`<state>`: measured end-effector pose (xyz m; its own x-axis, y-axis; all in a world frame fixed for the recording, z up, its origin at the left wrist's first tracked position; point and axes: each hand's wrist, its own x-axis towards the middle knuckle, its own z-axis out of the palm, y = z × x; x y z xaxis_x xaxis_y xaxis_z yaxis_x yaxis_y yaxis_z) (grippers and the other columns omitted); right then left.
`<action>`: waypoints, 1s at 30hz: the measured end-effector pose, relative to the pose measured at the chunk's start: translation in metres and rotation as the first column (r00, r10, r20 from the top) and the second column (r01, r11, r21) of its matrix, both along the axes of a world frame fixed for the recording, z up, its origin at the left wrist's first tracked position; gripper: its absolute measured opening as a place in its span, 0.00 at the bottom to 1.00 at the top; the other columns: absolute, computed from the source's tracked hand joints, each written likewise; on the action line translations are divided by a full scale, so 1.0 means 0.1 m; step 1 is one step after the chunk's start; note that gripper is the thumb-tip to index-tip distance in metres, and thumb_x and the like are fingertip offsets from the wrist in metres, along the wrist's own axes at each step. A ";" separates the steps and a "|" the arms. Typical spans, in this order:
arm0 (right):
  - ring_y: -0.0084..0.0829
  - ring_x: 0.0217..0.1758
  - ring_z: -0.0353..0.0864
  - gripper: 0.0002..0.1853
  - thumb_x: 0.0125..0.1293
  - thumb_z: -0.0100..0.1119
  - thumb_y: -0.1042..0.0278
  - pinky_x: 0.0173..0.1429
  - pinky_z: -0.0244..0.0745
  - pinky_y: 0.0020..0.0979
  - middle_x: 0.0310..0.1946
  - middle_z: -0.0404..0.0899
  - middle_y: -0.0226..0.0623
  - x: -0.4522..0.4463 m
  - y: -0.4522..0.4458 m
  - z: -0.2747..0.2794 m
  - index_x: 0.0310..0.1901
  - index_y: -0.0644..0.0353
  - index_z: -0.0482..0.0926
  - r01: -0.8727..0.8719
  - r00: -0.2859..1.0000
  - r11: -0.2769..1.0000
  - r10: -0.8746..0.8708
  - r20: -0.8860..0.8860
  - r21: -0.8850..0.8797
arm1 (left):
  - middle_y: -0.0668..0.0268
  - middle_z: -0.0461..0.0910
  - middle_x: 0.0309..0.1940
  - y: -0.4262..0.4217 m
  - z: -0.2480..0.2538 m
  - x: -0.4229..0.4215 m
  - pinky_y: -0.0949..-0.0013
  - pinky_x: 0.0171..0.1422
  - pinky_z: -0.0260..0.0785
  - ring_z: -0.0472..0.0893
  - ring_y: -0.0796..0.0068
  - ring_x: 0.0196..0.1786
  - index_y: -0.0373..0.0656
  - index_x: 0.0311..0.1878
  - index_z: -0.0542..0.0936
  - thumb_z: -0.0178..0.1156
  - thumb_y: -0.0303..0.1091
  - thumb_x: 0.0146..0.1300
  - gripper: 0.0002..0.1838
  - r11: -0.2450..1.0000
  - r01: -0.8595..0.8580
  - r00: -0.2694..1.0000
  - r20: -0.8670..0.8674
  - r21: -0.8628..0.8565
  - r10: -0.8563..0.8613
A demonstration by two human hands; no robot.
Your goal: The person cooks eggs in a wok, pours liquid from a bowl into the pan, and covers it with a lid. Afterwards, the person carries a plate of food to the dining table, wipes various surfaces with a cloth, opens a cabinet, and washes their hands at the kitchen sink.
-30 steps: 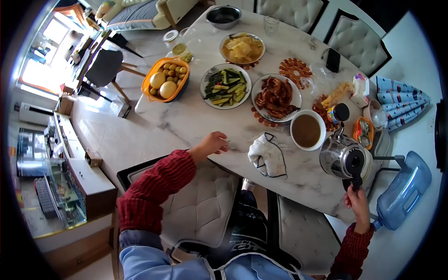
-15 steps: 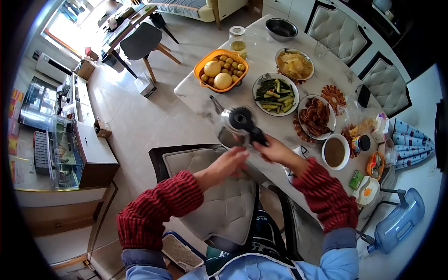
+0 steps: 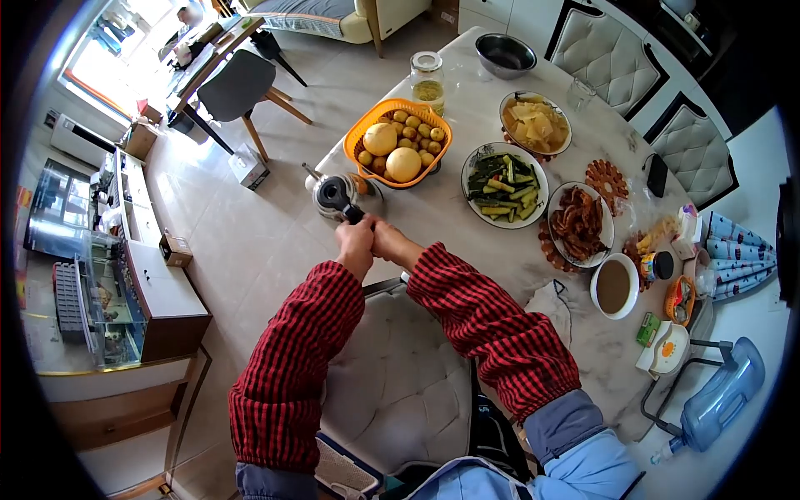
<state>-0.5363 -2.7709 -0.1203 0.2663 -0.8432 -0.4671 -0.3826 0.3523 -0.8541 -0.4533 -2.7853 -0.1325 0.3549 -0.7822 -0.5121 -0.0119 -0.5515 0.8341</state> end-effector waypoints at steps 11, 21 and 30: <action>0.30 0.31 0.74 0.14 0.54 0.42 0.78 0.34 0.71 0.29 0.31 0.72 0.40 -0.20 -0.45 -0.49 0.45 0.65 0.64 0.528 0.069 0.553 -0.784 0.617 0.644 | 0.64 0.71 0.32 -0.35 0.36 0.21 0.61 0.35 0.70 0.73 0.69 0.35 0.39 0.37 0.68 0.50 0.36 0.56 0.11 0.937 0.326 0.925 0.163 0.126 -0.343; 0.28 0.27 0.73 0.06 0.55 0.45 0.76 0.32 0.75 0.26 0.29 0.69 0.39 -0.43 -0.49 -0.45 0.33 0.69 0.64 0.731 -0.004 0.383 -0.824 0.566 0.564 | 0.60 0.71 0.34 -0.46 0.38 0.14 0.65 0.31 0.72 0.73 0.67 0.37 0.36 0.40 0.68 0.52 0.37 0.54 0.15 0.931 0.359 0.930 0.059 0.060 -0.362; 0.36 0.32 0.68 0.15 0.53 0.51 0.63 0.38 0.65 0.33 0.30 0.69 0.42 -0.51 0.24 -0.58 0.38 0.65 0.67 0.745 0.661 0.643 -0.677 0.324 -0.177 | 0.67 0.71 0.36 -0.50 0.32 0.22 0.69 0.35 0.68 0.73 0.75 0.35 0.42 0.40 0.69 0.54 0.44 0.54 0.17 0.889 0.459 0.885 0.088 -0.002 -0.457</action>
